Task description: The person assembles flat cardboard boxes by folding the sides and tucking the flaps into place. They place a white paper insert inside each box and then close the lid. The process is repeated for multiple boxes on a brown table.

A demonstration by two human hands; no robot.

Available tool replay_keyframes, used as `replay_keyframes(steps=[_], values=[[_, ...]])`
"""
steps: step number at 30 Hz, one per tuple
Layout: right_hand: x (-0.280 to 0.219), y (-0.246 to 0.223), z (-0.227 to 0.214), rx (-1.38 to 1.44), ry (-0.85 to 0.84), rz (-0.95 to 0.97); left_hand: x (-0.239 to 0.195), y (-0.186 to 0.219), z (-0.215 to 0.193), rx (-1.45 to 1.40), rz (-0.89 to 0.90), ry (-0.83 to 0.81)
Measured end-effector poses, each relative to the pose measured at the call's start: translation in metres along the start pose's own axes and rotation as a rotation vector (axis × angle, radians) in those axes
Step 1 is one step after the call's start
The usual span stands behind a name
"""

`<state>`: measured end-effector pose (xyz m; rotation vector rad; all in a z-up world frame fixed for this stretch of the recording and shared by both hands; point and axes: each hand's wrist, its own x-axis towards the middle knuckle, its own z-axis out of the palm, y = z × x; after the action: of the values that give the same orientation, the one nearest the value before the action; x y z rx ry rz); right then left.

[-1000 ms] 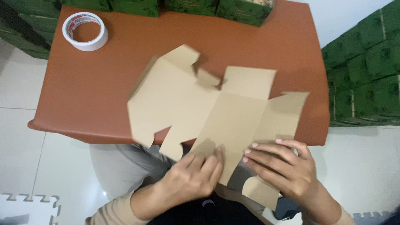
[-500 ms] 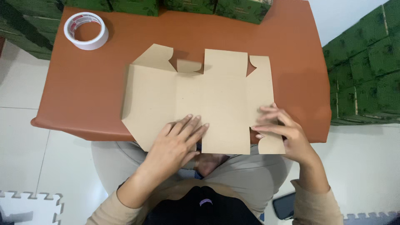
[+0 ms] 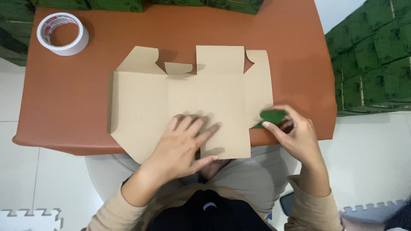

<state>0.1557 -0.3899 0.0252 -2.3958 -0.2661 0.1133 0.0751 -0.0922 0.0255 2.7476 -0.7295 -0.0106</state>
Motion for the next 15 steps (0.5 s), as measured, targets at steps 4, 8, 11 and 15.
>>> replay_keyframes(steps=[4,8,11,15], values=[[0.001,0.000,0.016,-0.018,0.058,0.066,0.011,0.002,0.010,-0.088,0.092,-0.010],[-0.008,0.008,0.031,-0.091,0.284,-0.222,0.012,-0.005,0.009,-0.131,0.097,-0.021],[-0.024,0.021,0.052,-0.277,0.372,-0.392,0.012,-0.008,0.014,-0.154,0.119,0.013],[-0.045,0.037,0.068,-0.479,0.212,-0.493,0.009,-0.014,0.032,0.049,0.159,0.144]])
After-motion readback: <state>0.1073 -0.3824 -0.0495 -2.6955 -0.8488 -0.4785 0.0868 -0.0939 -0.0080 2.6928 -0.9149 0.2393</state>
